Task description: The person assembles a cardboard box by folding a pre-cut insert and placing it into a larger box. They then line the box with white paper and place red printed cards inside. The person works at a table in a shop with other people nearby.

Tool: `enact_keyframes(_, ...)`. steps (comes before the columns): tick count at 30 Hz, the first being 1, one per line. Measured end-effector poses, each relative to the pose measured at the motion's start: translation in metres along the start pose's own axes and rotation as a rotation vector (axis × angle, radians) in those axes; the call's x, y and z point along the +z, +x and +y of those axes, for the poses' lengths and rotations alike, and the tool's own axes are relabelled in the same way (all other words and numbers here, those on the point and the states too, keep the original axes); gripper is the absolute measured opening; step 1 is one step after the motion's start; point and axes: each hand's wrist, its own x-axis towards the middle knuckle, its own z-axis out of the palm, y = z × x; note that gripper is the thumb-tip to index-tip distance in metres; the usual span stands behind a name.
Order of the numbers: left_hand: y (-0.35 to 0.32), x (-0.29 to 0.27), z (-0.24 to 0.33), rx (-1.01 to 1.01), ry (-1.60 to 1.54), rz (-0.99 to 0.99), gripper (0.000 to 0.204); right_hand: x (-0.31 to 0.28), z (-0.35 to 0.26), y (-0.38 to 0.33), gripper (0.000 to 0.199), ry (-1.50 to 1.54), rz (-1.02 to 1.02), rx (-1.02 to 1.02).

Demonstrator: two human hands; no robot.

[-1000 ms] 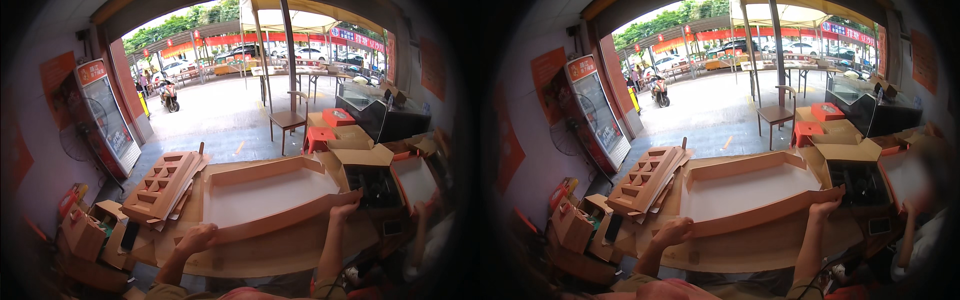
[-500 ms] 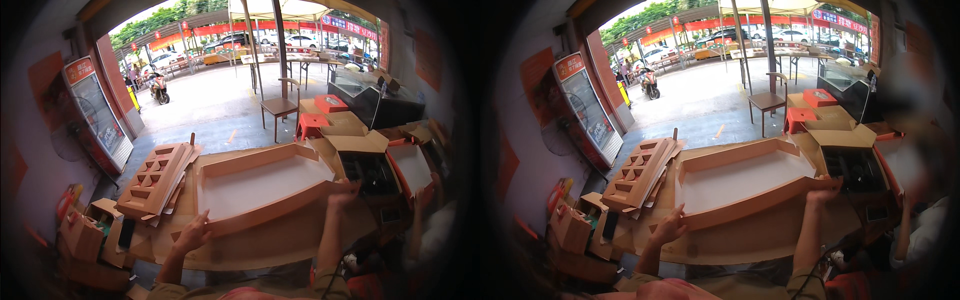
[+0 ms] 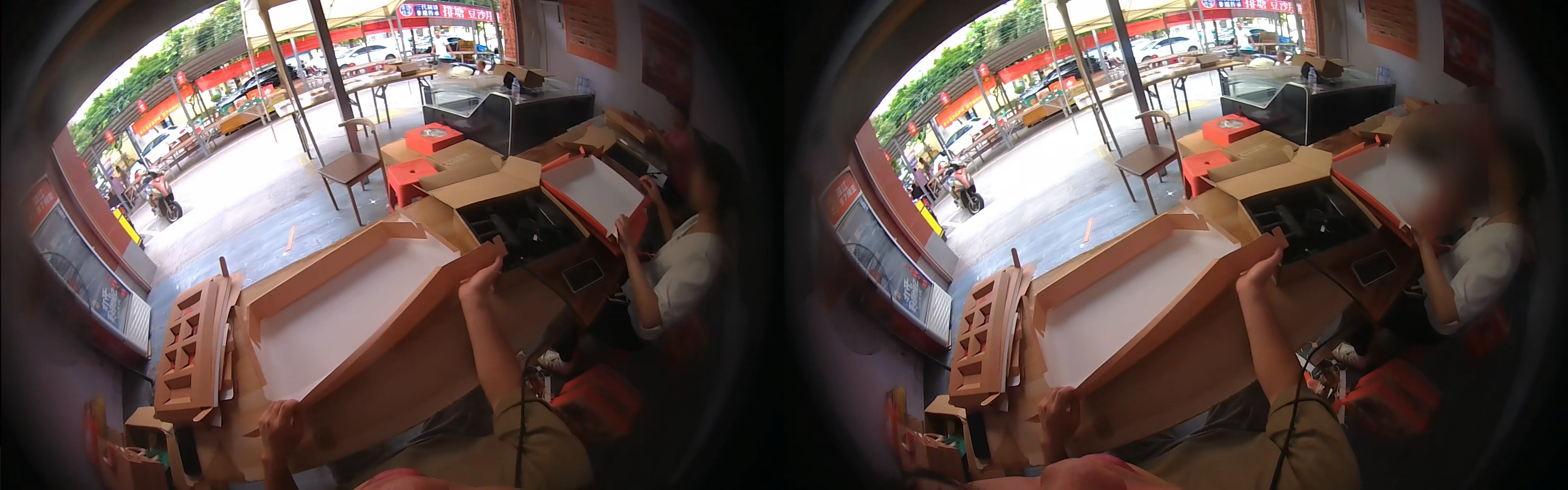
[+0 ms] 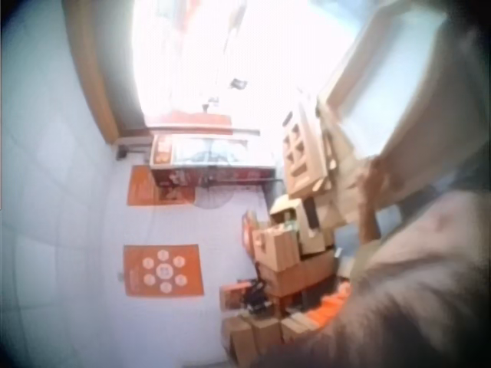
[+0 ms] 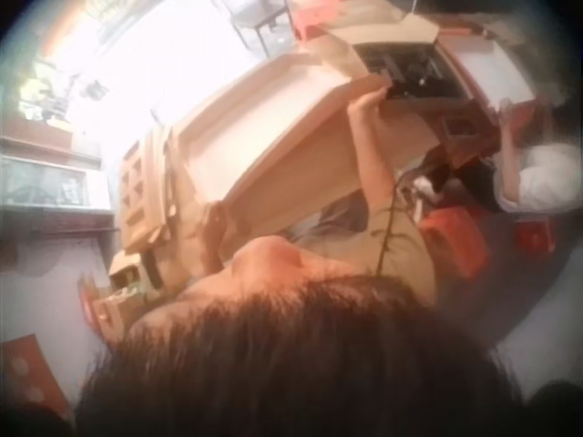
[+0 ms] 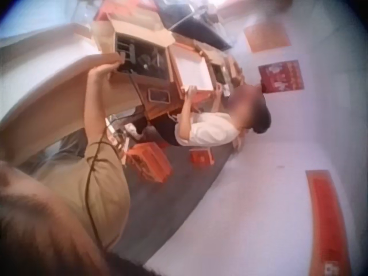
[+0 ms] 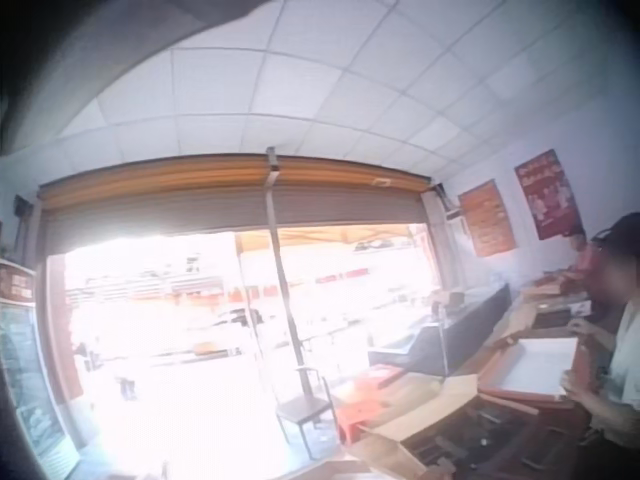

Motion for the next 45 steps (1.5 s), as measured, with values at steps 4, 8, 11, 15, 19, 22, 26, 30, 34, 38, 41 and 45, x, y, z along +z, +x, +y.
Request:
enact_keyframes(4,-0.015,0.007,0.003,-0.027,-0.006,0.062,0.015,-0.012,0.022,0.006,0.073,-0.141,0.023,-0.026)
enact_keyframes(8,-0.014,0.017,0.005,-0.002,-0.030,0.080,0.013,-0.044,0.056,0.035,0.079,-0.305,-0.149,-0.230)
enact_keyframes(11,-0.014,0.016,0.017,0.007,-0.024,0.100,0.011,-0.046,0.069,0.003,0.079,-0.722,-0.384,-0.453)
enact_keyframes(15,-0.011,0.017,0.021,0.126,0.018,0.078,0.015,-0.010,0.067,-0.084,0.083,-0.737,-0.381,-0.326)
enact_keyframes(19,-0.017,0.028,0.020,0.298,0.097,-0.081,0.023,-0.022,0.084,-0.131,0.078,-0.692,-0.518,-0.057)
enact_keyframes(22,-0.015,0.027,0.035,0.272,0.074,-0.175,0.028,-0.029,0.084,-0.158,0.063,-0.683,-0.577,0.137)
enact_keyframes(26,-0.013,0.033,0.054,0.161,0.025,-0.274,0.039,-0.038,0.090,-0.158,0.034,-0.756,-0.495,0.269)
enact_keyframes(30,0.008,-0.007,0.094,0.073,-0.110,-0.335,0.054,-0.067,0.117,-0.107,0.019,-0.920,-0.550,0.126)
enact_keyframes(34,0.005,-0.030,0.078,0.031,-0.270,-0.282,0.059,-0.035,0.079,-0.109,0.025,-0.969,-0.602,0.115)
enact_keyframes(38,0.028,-0.041,0.032,-0.058,-0.100,-0.115,0.060,-0.012,0.070,-0.095,0.038,-0.469,-0.564,0.069)
enact_keyframes(41,0.062,-0.051,0.005,-0.105,0.038,-0.100,0.058,-0.006,0.047,-0.081,0.040,-0.385,-0.616,0.200)
enact_keyframes(45,0.103,-0.050,-0.025,-0.076,0.123,-0.198,0.061,-0.039,0.048,-0.018,0.037,-0.366,-0.812,0.189)
